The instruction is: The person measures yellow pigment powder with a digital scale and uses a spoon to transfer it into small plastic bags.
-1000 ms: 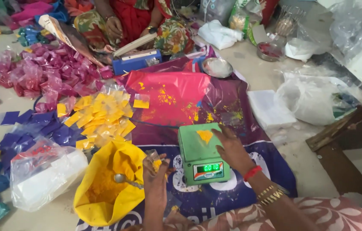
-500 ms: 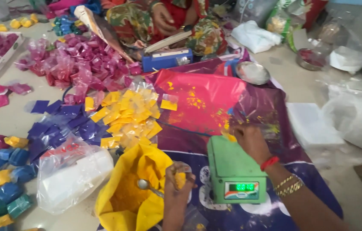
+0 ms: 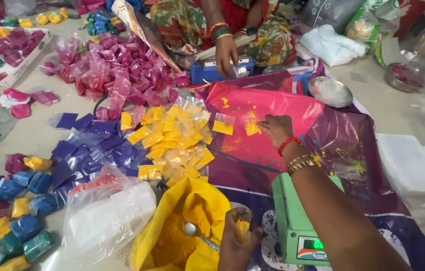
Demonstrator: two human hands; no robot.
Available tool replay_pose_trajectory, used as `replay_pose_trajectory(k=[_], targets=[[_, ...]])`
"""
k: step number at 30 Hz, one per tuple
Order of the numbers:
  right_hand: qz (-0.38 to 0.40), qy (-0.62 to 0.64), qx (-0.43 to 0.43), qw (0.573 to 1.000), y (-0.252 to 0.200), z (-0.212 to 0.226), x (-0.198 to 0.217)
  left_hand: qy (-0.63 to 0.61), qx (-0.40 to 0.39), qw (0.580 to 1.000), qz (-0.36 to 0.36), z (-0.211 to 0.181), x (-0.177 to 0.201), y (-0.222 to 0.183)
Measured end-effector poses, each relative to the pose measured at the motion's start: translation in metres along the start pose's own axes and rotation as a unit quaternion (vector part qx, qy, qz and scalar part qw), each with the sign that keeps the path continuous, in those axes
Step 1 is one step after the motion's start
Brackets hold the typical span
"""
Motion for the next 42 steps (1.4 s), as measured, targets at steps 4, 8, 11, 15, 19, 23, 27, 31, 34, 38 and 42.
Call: replay_pose_trajectory(k=[4,8,11,15,19,23,27,31,34,38,42], targets=[[0.143,0.0,0.043,0.989,-0.115,0.042,-0.033,0.047,-0.067,0.997,-0.006,-0.013,-0.002,0.004],[0.302,-0.205,0.041,0.93,-0.284,0.082,-0.074,0.002,-0.049,0.999,0.006,-0.021,-0.006,-0.002],[0.34,-0.389,0.12,0.848,-0.362,0.099,-0.073,0.05,-0.075,0.996,0.018,-0.05,-0.015,-0.019],[0.348,-0.549,0.212,0.73,-0.414,0.105,-0.065,0.163,-0.11,0.98,0.015,-0.067,-0.028,-0.032],[0.333,-0.581,0.253,0.698,-0.422,0.089,-0.04,0.142,-0.039,0.986,0.082,-0.07,-0.049,-0.049],[0.284,-0.505,0.192,0.792,-0.385,0.076,0.005,0.22,-0.129,0.964,0.072,-0.066,-0.049,-0.057],[0.093,-0.508,0.286,0.807,-0.332,0.095,0.061,0.203,-0.084,0.975,-0.038,-0.061,-0.026,-0.052],[-0.036,-0.508,0.297,0.808,-0.322,0.106,0.09,0.191,-0.065,0.976,-0.078,-0.04,-0.003,-0.047],[-0.073,-0.46,0.303,0.831,-0.318,0.088,0.118,0.162,-0.147,0.97,-0.102,-0.036,0.018,-0.047],[-0.059,-0.501,0.385,0.773,-0.375,0.084,0.098,0.125,-0.127,0.97,-0.164,-0.061,0.038,-0.06],[0.08,-0.505,0.203,0.835,-0.402,-0.024,0.092,0.109,-0.13,0.97,-0.175,-0.058,0.04,-0.054]])
Point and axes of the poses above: each hand's wrist, its own y-axis towards the middle knuckle, its own x-axis out of the back of the hand, z = x × y, the point moved 8 cm from there along y, towards the middle knuckle, and after that the axes turned 6 degrees about z, right-handed, at the moved point
